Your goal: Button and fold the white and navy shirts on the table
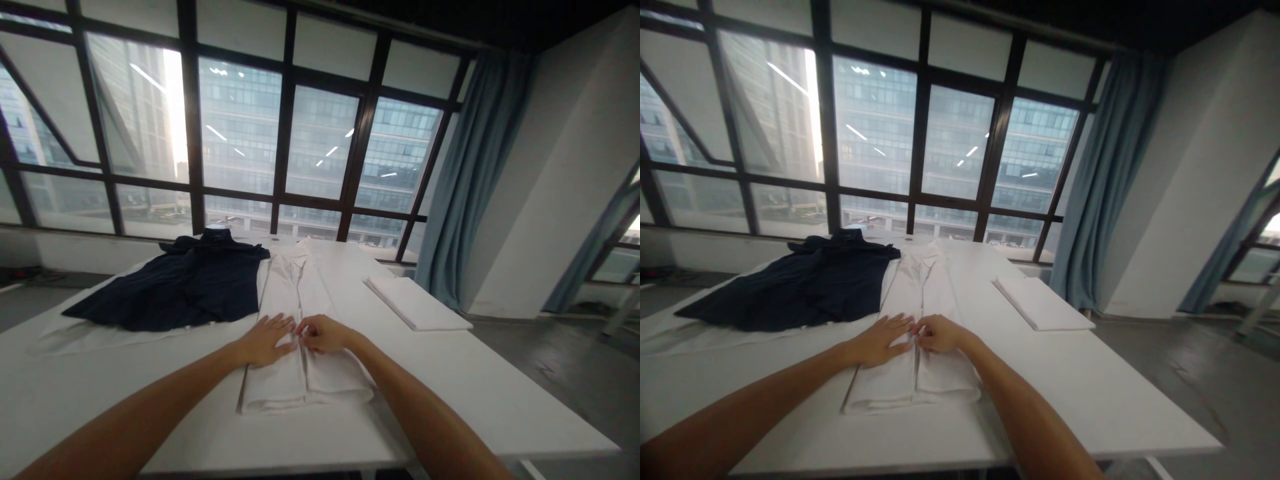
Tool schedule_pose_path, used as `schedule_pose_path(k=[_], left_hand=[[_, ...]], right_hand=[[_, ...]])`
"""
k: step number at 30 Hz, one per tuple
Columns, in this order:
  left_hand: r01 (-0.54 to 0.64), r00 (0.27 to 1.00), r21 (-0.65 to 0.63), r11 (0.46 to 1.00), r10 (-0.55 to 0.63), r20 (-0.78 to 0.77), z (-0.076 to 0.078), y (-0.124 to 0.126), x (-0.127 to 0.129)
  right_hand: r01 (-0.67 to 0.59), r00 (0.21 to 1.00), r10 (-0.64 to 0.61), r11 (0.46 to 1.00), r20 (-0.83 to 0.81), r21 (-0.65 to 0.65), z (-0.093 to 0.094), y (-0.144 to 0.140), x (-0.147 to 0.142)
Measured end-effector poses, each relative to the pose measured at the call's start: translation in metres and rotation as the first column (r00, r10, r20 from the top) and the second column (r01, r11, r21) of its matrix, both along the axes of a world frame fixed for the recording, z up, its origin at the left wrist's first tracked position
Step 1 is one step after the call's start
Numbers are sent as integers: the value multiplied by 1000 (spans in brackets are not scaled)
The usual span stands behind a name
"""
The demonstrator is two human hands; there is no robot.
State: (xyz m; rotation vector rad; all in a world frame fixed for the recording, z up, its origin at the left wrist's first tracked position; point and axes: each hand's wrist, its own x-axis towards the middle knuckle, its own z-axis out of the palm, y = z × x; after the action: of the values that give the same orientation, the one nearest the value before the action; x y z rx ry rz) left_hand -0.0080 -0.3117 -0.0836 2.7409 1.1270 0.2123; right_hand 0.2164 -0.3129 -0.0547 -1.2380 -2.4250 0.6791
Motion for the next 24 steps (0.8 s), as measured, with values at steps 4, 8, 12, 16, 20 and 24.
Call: schedule_pose_path(k=[4,8,12,16,20,24], left_hand=[[4,999,22,1000,-5,50,1,2,0],[64,997,-32,997,-65,-45,9,-6,4],[84,992,-89,992,-92,-91,24,-21,2],[234,971,-143,962,-225,79,38,-22,-6],[66,974,-24,998,-59,221,26,-3,-12],[20,1000,11,1000,-20,-6,8,12,-17]], right_hand=[[105,994,-106,970,-8,219,1,7,24],[20,958,-33,999,284,48,-9,3,31],[17,932,-7,1000,361,-24,-5,-7,25],[-43,968,42,999,246,-1,11,-8,28],[112,986,-137,965,91,238,8,4,42],[60,965,-115,972,235,229,-6,13,52]])
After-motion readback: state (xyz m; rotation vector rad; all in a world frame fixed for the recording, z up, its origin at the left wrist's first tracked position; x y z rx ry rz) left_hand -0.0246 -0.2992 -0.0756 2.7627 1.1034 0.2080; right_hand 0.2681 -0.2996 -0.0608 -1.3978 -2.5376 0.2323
